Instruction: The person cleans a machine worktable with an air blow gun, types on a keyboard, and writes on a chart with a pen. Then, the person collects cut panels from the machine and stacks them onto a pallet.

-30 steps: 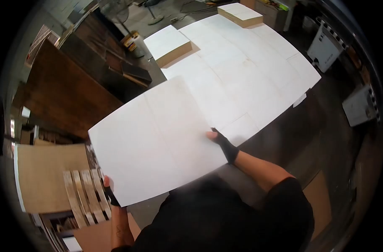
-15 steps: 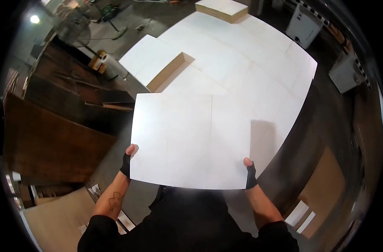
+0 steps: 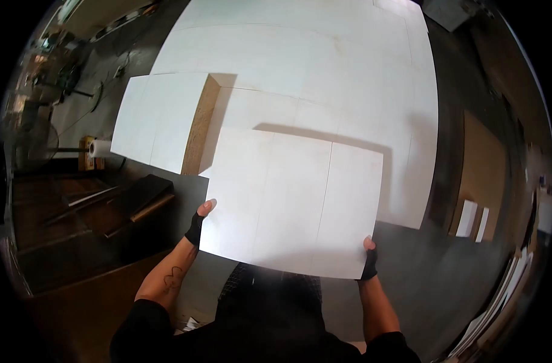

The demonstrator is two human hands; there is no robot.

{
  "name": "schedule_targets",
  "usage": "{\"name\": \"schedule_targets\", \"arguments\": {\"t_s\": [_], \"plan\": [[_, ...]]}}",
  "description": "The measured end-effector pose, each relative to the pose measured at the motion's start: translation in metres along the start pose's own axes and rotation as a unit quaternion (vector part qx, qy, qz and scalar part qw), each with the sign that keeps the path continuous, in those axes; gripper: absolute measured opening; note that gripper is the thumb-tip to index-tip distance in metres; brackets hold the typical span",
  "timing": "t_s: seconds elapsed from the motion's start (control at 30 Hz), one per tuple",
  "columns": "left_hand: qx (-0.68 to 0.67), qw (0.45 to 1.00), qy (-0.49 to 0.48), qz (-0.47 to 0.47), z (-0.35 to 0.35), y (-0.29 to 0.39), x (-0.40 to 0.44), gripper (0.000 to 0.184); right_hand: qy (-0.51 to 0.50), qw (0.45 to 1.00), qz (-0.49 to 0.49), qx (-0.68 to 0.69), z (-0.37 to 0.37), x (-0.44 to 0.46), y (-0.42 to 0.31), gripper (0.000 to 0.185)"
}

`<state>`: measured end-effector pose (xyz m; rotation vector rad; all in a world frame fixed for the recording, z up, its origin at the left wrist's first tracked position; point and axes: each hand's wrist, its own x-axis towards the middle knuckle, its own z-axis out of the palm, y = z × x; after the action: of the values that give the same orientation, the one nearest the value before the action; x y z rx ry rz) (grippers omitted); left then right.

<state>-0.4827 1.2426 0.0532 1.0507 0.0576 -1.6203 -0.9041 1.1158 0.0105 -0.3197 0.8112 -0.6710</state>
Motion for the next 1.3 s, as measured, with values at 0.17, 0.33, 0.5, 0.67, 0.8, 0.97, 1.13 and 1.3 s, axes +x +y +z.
{"name": "schedule_targets", "arguments": {"t_s": [0.17,0.33,0.5,0.67,0.8,0.97,1.13,1.3], "plan": [[0.008,0.999,-0.021,-0.036,-0.039,0.007,0.025,0.059,0.042,0.999,0.013,0.006,0.01,0.006,0.028,0.064],[0.01,0.999,-0.021,-0.031,-0.053,0.01,0.048,0.067,0.033,0.999,0.014,0.009,-0.027,0.035,0.059,0.061],[0.022,0.999,-0.028,-0.022,-0.06,0.014,0.068,0.072,0.03,0.999,0.027,0.009,-0.023,0.062,0.055,0.059],[0.009,0.998,-0.045,-0.05,-0.061,0.017,0.07,0.065,0.042,0.995,0.089,0.015,-0.017,0.066,0.043,0.052],[0.105,0.992,0.064,-0.033,-0.076,0.016,0.073,0.076,0.069,0.995,-0.037,-0.054,0.026,0.066,0.024,0.028],[0.271,0.95,0.137,0.067,-0.045,0.036,0.058,0.052,0.148,0.972,-0.004,-0.183,0.037,0.053,0.013,0.033],[0.397,0.899,0.156,0.102,-0.033,0.036,0.057,0.039,0.168,0.876,-0.018,-0.452,0.021,0.065,0.007,0.052],[0.42,0.888,0.161,0.094,-0.014,0.044,0.057,0.044,0.206,0.803,0.043,-0.558,0.048,0.063,-0.009,0.075]]}}
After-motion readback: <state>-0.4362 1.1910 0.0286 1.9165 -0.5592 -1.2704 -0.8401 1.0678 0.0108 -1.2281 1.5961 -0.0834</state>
